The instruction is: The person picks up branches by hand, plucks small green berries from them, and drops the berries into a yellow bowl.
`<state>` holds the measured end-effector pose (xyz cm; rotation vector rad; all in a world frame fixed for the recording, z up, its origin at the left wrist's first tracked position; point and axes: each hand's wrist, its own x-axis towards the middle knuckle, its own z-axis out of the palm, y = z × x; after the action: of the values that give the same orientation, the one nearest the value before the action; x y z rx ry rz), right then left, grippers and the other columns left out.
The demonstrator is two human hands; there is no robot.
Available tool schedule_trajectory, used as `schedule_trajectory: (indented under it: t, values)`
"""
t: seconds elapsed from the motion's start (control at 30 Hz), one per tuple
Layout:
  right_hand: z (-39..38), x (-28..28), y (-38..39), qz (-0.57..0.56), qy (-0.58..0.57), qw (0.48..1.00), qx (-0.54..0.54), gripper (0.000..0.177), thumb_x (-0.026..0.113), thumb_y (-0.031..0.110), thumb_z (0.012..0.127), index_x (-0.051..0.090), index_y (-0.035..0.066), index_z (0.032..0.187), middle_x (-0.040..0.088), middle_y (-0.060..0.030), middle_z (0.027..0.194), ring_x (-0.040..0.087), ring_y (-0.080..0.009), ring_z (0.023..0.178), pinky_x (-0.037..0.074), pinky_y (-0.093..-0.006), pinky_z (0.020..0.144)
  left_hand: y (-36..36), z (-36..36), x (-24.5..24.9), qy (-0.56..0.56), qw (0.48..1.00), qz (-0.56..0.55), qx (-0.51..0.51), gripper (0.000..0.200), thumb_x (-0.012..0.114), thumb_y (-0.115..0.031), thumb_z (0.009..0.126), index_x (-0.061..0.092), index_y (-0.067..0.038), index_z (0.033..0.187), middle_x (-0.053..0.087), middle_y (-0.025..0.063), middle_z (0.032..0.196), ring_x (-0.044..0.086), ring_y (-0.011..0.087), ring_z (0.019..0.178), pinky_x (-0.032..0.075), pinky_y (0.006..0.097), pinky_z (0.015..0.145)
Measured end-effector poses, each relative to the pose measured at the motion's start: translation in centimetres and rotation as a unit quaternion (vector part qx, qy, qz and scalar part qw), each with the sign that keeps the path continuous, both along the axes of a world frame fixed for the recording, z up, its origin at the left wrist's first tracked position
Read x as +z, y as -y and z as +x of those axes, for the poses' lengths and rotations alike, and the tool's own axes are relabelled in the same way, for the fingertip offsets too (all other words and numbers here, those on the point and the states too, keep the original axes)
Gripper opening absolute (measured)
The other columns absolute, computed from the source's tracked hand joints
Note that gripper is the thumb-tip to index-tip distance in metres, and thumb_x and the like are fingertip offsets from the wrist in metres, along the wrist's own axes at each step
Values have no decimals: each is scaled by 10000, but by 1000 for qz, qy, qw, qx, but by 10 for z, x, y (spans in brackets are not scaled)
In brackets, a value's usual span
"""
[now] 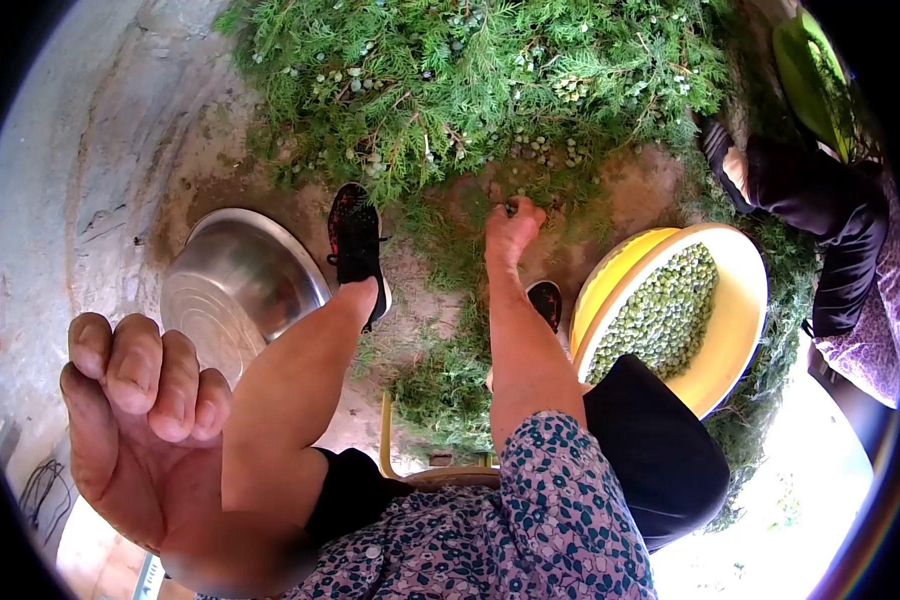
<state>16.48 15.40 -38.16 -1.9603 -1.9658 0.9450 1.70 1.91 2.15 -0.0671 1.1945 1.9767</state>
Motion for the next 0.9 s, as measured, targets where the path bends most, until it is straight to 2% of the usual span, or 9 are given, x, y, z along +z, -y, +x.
schedule_trajectory:
  t: [0.07, 0.13, 0.17, 0.23, 0.27, 0.33, 0.43, 0.73, 0.9]
  values:
    - [5, -2, -1, -1, -20, 1000, -4, 241, 615, -12, 752, 550, -28, 983, 488, -151, 962, 544, -316, 835, 448, -400, 680, 0, 0, 0, 2, 1000, -3, 8, 127, 398, -204, 961, 428, -85, 994, 494, 64, 858, 480, 178, 719, 401, 336, 674]
    - [10, 14, 3, -247, -347, 892, -150, 240, 594, -12, 745, 550, 0, 980, 526, -106, 864, 547, -243, 783, 449, -366, 637, 2, 0, 0, -4, 1000, -7, 5, 129, 398, -206, 961, 429, -86, 999, 494, 60, 858, 482, 176, 720, 400, 333, 674]
    - [11, 19, 4, -247, -348, 892, -150, 240, 594, -12, 745, 550, 0, 980, 526, -106, 864, 547, -243, 783, 449, -366, 637, 3, 0, 0, -10, 1000, -13, 2, 132, 398, -209, 962, 430, -88, 1003, 494, 57, 859, 483, 173, 722, 400, 330, 674]
    - [15, 28, 5, -385, -522, 717, -255, 252, 577, -3, 734, 540, 27, 982, 539, -83, 805, 533, -198, 744, 441, -341, 610, 2, 1, 0, -9, 1000, -15, 9, 135, 398, -211, 962, 431, -88, 1005, 494, 54, 860, 483, 170, 723, 401, 328, 676]
    - [16, 29, 5, -384, -523, 717, -255, 252, 577, -3, 734, 540, 27, 982, 539, -83, 805, 533, -198, 744, 441, -341, 610, 1, 3, 1, -9, 1000, -16, 15, 138, 398, -214, 961, 432, -89, 1008, 494, 52, 861, 484, 166, 724, 403, 325, 678]
    - [18, 31, 4, -471, -633, 574, -219, 249, 549, -3, 744, 531, 41, 988, 554, -93, 843, 530, -214, 755, 449, -348, 628, 1, 4, 2, -8, 999, -26, 20, 139, 398, -215, 961, 434, -90, 1010, 495, 50, 865, 486, 164, 726, 404, 324, 679]
    - [15, 36, 4, -493, -658, 534, -195, 251, 543, -7, 745, 536, 47, 990, 566, -95, 867, 532, -231, 782, 450, -349, 642, 0, 3, 3, -7, 999, -32, 21, 142, 397, -217, 962, 438, -90, 1012, 498, 49, 872, 490, 160, 729, 407, 320, 682]
    - [11, 40, 4, -525, -652, 522, -160, 98, 592, 76, 833, 571, 49, 925, 574, -91, 880, 542, -253, 803, 455, -307, 601, -4, 5, 3, 0, 999, -31, 21, 157, 394, -215, 963, 442, -82, 1032, 503, 52, 880, 507, 157, 742, 414, 313, 687]
    - [9, 49, 5, -514, -629, 565, -145, 126, 627, 109, 828, 584, 42, 926, 575, -86, 861, 544, -231, 774, 461, -301, 592, -1, -3, 0, -13, 999, -31, -39, 161, 388, -207, 964, 441, -74, 1038, 499, 55, 898, 515, 163, 751, 417, 322, 697]
